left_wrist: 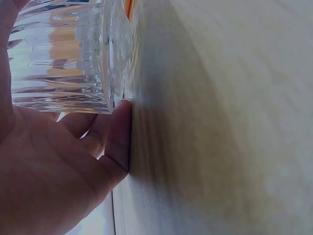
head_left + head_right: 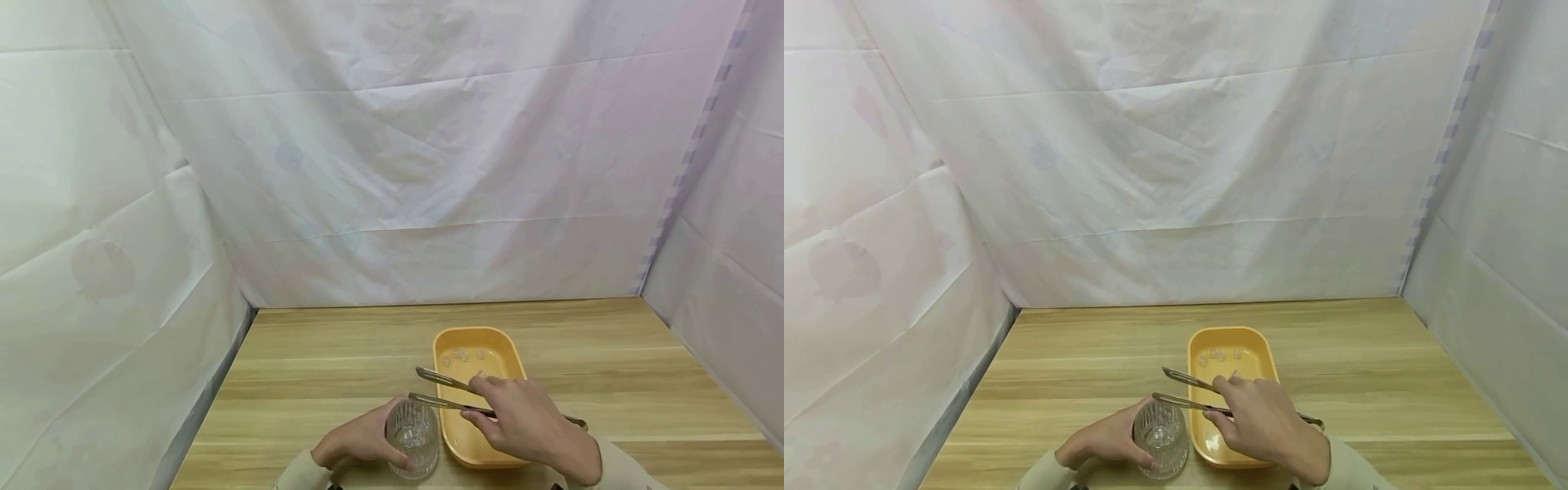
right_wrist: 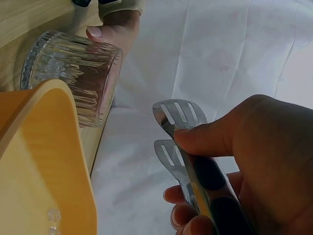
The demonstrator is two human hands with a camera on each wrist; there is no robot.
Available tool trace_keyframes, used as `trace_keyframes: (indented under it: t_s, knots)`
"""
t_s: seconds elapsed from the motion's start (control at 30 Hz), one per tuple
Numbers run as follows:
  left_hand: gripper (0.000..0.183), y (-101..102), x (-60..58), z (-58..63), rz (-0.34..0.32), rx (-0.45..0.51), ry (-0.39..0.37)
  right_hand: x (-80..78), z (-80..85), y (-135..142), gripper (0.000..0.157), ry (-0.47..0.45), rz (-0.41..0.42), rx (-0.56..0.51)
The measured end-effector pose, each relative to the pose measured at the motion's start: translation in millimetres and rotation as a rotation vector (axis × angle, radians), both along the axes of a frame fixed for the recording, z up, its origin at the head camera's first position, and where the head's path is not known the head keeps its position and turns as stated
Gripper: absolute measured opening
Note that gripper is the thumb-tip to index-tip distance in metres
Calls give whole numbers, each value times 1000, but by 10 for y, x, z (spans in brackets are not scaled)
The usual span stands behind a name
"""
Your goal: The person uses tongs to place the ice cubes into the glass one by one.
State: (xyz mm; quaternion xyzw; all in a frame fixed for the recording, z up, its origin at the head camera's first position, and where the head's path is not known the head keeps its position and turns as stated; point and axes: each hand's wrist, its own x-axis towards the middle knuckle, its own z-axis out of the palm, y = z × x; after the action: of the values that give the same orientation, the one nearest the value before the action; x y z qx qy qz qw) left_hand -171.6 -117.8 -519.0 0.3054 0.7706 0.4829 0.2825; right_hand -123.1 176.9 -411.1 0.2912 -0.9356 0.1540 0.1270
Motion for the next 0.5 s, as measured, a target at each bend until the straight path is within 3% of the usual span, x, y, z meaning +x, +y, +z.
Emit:
trace_keyframes:
  t_s: [0.5]
  knots:
    - [82,2,-12,-10,16,-10,-11,-44,-23,37,38,-64,-56,-9]
